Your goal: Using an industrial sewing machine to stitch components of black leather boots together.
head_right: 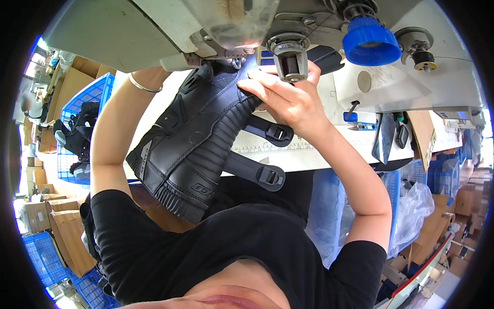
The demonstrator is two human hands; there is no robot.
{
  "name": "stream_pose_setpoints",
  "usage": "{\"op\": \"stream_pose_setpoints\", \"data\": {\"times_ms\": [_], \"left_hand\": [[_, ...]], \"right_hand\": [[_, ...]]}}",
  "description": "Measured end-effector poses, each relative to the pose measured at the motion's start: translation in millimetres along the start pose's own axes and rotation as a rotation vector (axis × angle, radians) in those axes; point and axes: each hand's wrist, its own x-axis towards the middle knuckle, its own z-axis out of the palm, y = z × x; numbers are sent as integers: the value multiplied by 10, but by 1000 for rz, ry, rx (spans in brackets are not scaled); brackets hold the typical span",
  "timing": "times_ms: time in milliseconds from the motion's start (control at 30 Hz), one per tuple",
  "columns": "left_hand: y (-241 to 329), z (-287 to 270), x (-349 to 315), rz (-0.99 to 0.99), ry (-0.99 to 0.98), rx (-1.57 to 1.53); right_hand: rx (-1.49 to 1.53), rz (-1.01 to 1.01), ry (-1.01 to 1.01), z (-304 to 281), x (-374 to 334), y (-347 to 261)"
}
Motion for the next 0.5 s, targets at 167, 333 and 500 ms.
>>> {"op": "stream_pose_setpoints", "data": {"times_ms": [167,333,500], "left_hand": [[-20,6,38,-2,5,-29],[-5,-1,61,12,12,-60],[6,-2,90,29,22,-95]], "right_hand": [[-10,-17,21,17,-12,25],[-16,1,-1,14,7,29],[-32,16,-15,13,24,16]]}}
